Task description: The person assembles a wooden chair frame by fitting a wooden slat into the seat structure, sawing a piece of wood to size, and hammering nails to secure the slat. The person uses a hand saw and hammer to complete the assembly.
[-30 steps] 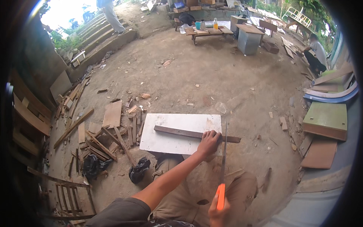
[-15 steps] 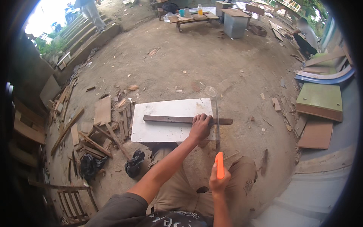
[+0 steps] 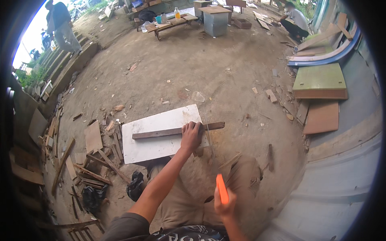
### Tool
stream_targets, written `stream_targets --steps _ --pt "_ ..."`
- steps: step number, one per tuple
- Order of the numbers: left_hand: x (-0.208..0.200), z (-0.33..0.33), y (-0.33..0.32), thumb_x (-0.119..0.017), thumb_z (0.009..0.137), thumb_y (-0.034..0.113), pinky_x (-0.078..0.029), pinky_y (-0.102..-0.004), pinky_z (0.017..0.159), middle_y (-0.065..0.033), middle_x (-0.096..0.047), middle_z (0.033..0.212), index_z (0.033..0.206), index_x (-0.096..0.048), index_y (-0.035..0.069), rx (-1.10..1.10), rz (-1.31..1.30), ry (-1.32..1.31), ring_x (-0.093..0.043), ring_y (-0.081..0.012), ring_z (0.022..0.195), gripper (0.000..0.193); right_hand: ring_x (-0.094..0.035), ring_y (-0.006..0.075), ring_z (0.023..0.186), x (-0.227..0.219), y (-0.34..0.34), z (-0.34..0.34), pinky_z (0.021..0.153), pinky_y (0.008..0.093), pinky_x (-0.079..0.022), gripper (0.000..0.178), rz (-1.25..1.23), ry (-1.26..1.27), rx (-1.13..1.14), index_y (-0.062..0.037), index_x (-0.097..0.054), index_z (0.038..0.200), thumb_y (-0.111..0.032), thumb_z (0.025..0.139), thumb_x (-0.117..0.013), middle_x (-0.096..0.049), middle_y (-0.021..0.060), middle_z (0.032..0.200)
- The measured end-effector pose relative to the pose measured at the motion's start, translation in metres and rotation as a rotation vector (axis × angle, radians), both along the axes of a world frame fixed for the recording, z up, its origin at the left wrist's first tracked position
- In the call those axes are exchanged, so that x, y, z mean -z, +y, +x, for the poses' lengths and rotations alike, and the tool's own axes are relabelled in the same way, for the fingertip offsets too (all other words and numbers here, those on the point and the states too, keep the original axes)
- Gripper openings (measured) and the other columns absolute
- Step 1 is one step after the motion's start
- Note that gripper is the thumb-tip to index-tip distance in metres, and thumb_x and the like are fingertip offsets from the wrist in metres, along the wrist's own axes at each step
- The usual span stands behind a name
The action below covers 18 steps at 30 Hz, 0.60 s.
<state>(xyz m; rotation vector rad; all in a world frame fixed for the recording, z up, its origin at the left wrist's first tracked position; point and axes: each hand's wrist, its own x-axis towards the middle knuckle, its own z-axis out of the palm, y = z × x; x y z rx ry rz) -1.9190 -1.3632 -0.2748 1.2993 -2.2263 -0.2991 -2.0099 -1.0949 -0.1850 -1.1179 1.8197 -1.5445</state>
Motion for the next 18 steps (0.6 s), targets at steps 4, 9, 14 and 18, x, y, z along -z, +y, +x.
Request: stream_targets --steps 4,9,14,18 --pt "-0.001 0.000 0.003 -0.065 0.083 0.013 -0.035 -0.0447 0.101 -0.0133 -0.055 0.111 0.124 -0.058 0.008 -0.025 0.002 -0.001 -0.051 -0.0323 0.110 0.042 -0.051 0.0115 0.053 0.015 -0.023 -0.004 0.050 0.0305 -0.041 0.028 0.070 -0.038 -0.042 -0.0001 -0.060 0.075 -0.020 0.093 -0.065 -0.052 0.0036 0.058" --pt "0.001 0.000 0.000 -0.066 0.083 0.013 -0.035 -0.0454 0.101 -0.0133 -0.055 0.111 0.124 -0.059 0.008 0.004 -0.009 0.030 -0.051 -0.0326 0.110 0.042 -0.058 0.0124 0.061 -0.005 0.014 0.001 0.056 0.0289 -0.046 0.030 -0.068 0.113 -0.012 0.0061 -0.067 0.089 -0.022 0.095 -0.061 -0.060 0.0063 0.067" --pt "0.003 0.003 -0.001 -0.064 0.089 0.020 -0.035 -0.0438 0.099 -0.0123 -0.054 0.109 0.121 -0.057 0.009 -0.023 -0.041 -0.022 -0.051 -0.0310 0.108 0.035 -0.059 0.0140 0.061 0.007 -0.020 -0.009 0.057 0.0315 -0.048 0.025 0.072 0.038 -0.078 0.0061 -0.068 0.096 -0.018 0.095 -0.061 -0.061 0.0071 0.068" --pt "0.001 -0.004 0.001 -0.064 0.089 0.021 -0.035 -0.0434 0.099 -0.0127 -0.054 0.109 0.122 -0.057 0.009 -0.041 -0.036 -0.006 -0.051 -0.0314 0.109 0.036 -0.063 0.0136 0.069 -0.003 0.024 -0.001 0.064 0.0291 -0.050 0.026 0.023 0.066 -0.052 0.0064 -0.070 0.101 -0.017 0.095 -0.062 -0.063 0.0080 0.071"
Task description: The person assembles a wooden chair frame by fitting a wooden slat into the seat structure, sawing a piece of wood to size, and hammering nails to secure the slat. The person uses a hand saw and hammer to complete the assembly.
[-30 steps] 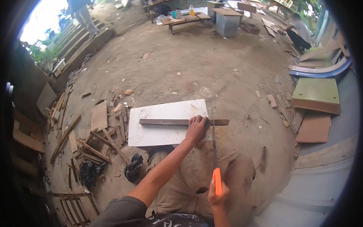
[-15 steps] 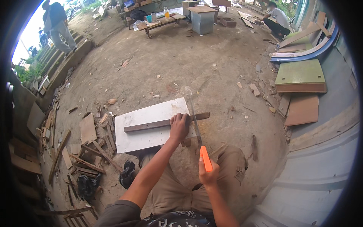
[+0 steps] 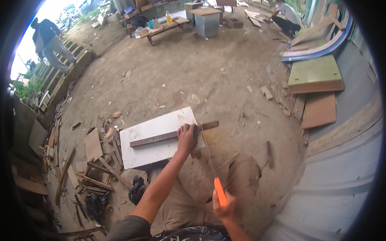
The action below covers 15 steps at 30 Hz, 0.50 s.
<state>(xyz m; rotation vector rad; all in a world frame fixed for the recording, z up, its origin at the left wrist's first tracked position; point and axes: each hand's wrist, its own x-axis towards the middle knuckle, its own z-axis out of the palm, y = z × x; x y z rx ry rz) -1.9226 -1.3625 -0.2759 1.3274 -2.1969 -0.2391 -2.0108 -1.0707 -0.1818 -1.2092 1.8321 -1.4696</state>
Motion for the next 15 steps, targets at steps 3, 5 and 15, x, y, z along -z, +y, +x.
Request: stream_targets --steps 3,5,15 --pt "-0.006 0.001 0.002 -0.064 0.089 0.019 -0.034 -0.0435 0.101 -0.0131 -0.054 0.109 0.123 -0.056 0.008 0.057 0.054 -0.010 -0.051 -0.0316 0.110 0.037 -0.048 0.0110 0.054 0.006 -0.062 -0.012 0.050 0.0315 -0.039 0.026 0.121 -0.113 0.011 0.0016 -0.062 0.080 -0.020 0.095 -0.063 -0.050 0.0019 0.059" --pt "-0.001 0.003 -0.001 -0.064 0.089 0.018 -0.034 -0.0442 0.103 -0.0137 -0.054 0.109 0.123 -0.057 0.008 0.026 0.002 -0.008 -0.051 -0.0320 0.110 0.036 -0.051 0.0114 0.056 0.023 -0.050 -0.011 0.052 0.0312 -0.042 0.025 0.095 -0.008 -0.032 0.0029 -0.064 0.083 -0.019 0.094 -0.064 -0.053 0.0030 0.060" --pt "-0.001 0.005 -0.002 -0.062 0.090 0.020 -0.036 -0.0449 0.097 -0.0148 -0.053 0.106 0.120 -0.058 0.009 0.030 -0.032 -0.002 -0.051 -0.0338 0.107 0.032 -0.047 0.0119 0.054 0.004 -0.035 -0.001 0.051 0.0327 -0.040 0.029 0.067 -0.082 0.017 0.0024 -0.058 0.078 -0.021 0.095 -0.063 -0.050 0.0057 0.059"
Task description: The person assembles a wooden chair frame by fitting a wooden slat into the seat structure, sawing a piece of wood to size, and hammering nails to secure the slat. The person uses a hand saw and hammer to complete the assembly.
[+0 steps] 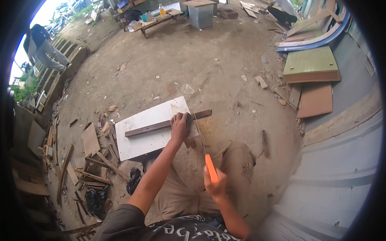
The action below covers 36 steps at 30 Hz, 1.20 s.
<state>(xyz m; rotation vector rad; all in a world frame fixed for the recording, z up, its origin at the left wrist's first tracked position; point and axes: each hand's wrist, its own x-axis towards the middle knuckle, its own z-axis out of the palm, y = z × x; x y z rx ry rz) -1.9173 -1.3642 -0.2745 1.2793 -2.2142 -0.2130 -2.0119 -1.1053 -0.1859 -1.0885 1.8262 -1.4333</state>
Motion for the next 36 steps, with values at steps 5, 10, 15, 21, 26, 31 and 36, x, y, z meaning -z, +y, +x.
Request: stream_targets --steps 5,10,15,21,26,31,36 --pt "0.004 -0.005 -0.007 -0.063 0.089 0.016 -0.034 -0.0446 0.097 -0.0159 -0.052 0.107 0.119 -0.058 0.007 -0.063 0.020 0.063 -0.049 -0.0349 0.108 0.032 -0.054 0.0119 0.052 -0.015 0.031 0.003 0.050 0.0318 -0.042 0.026 -0.030 0.035 0.027 0.0019 -0.062 0.078 -0.019 0.093 -0.066 -0.056 0.0081 0.058" --pt "0.005 -0.005 -0.001 -0.066 0.088 0.018 -0.034 -0.0440 0.098 -0.0136 -0.053 0.108 0.120 -0.058 0.008 -0.002 0.022 0.054 -0.049 -0.0325 0.108 0.035 -0.062 0.0142 0.058 -0.003 0.020 -0.008 0.055 0.0304 -0.048 0.022 0.033 -0.006 -0.006 0.0053 -0.068 0.090 -0.016 0.093 -0.066 -0.062 0.0101 0.062" --pt "0.003 -0.006 -0.002 -0.067 0.087 0.019 -0.035 -0.0441 0.098 -0.0137 -0.054 0.108 0.119 -0.059 0.008 0.009 -0.025 0.044 -0.050 -0.0324 0.108 0.034 -0.060 0.0126 0.056 0.001 -0.004 -0.012 0.052 0.0316 -0.045 0.022 -0.023 0.018 -0.009 0.0030 -0.067 0.086 -0.017 0.093 -0.067 -0.059 0.0079 0.060" --pt "0.006 -0.007 0.000 -0.066 0.087 0.017 -0.035 -0.0441 0.099 -0.0132 -0.055 0.107 0.120 -0.060 0.008 -0.016 -0.005 0.030 -0.051 -0.0323 0.109 0.035 -0.050 0.0110 0.052 0.005 0.029 -0.003 0.050 0.0298 -0.042 0.025 -0.110 0.065 0.011 0.0020 -0.063 0.080 -0.018 0.094 -0.066 -0.053 0.0052 0.058" --pt "0.002 -0.006 0.000 -0.066 0.087 0.017 -0.034 -0.0432 0.099 -0.0119 -0.054 0.108 0.121 -0.060 0.008 0.021 0.025 0.024 -0.050 -0.0310 0.110 0.035 -0.051 0.0129 0.052 0.006 -0.015 -0.014 0.050 0.0302 -0.042 0.023 0.023 -0.030 -0.021 0.0013 -0.064 0.081 -0.018 0.094 -0.065 -0.053 0.0060 0.059" --pt "0.005 -0.007 0.000 -0.066 0.088 0.019 -0.035 -0.0430 0.097 -0.0117 -0.055 0.107 0.120 -0.060 0.009 -0.024 -0.033 0.016 -0.050 -0.0313 0.108 0.034 -0.059 0.0124 0.057 -0.003 0.031 0.000 0.053 0.0309 -0.046 0.021 -0.133 0.086 0.037 0.0035 -0.066 0.086 -0.016 0.094 -0.066 -0.061 0.0065 0.062" --pt "0.005 -0.006 0.000 -0.066 0.089 0.021 -0.035 -0.0424 0.099 -0.0118 -0.055 0.109 0.120 -0.060 0.008 0.012 0.020 0.021 -0.050 -0.0306 0.109 0.035 -0.050 0.0100 0.052 0.007 -0.034 -0.009 0.049 0.0312 -0.040 0.025 -0.018 -0.038 0.013 0.0009 -0.061 0.077 -0.016 0.094 -0.067 -0.052 0.0049 0.056"
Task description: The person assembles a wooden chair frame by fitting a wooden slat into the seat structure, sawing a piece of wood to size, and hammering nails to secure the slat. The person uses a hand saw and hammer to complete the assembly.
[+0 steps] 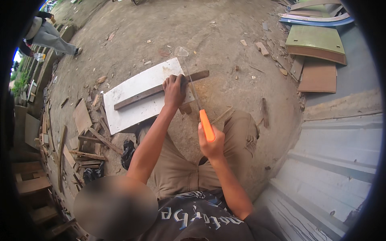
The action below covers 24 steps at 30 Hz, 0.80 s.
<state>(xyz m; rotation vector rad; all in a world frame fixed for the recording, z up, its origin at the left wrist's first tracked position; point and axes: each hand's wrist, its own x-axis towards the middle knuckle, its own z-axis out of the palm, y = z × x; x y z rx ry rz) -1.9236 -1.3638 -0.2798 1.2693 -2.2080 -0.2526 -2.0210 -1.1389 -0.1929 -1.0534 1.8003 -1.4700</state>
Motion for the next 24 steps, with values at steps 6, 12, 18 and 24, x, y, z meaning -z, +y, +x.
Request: stream_targets --steps 6,12,18,24 --pt "0.000 -0.001 0.006 -0.067 0.089 0.022 -0.035 -0.0450 0.100 -0.0124 -0.056 0.110 0.123 -0.061 0.009 -0.030 0.030 -0.012 -0.051 -0.0324 0.111 0.037 -0.056 0.0109 0.053 -0.015 0.053 0.012 0.050 0.0312 -0.044 0.025 -0.084 0.090 0.047 0.0038 -0.064 0.080 -0.018 0.093 -0.068 -0.059 0.0060 0.060" --pt "0.003 0.000 -0.002 -0.066 0.089 0.021 -0.036 -0.0449 0.098 -0.0134 -0.056 0.108 0.121 -0.061 0.009 -0.042 -0.005 0.025 -0.052 -0.0325 0.110 0.035 -0.053 0.0113 0.054 0.011 0.036 0.008 0.051 0.0311 -0.043 0.028 0.011 0.095 -0.025 0.0013 -0.061 0.077 -0.021 0.094 -0.068 -0.057 0.0056 0.060" --pt "-0.001 -0.003 0.001 -0.065 0.088 0.018 -0.036 -0.0440 0.098 -0.0143 -0.054 0.109 0.121 -0.060 0.007 -0.006 0.010 0.008 -0.050 -0.0333 0.109 0.035 -0.048 0.0112 0.051 0.000 -0.002 -0.004 0.049 0.0321 -0.040 0.032 0.067 -0.002 0.007 0.0006 -0.059 0.073 -0.021 0.095 -0.066 -0.052 0.0041 0.056" --pt "-0.002 0.000 -0.001 -0.065 0.088 0.019 -0.034 -0.0455 0.102 -0.0138 -0.056 0.110 0.122 -0.061 0.007 -0.017 0.032 0.009 -0.051 -0.0330 0.110 0.037 -0.048 0.0101 0.055 -0.015 0.044 0.013 0.051 0.0299 -0.040 0.026 -0.118 0.134 0.032 0.0014 -0.062 0.081 -0.020 0.096 -0.064 -0.053 0.0028 0.061"
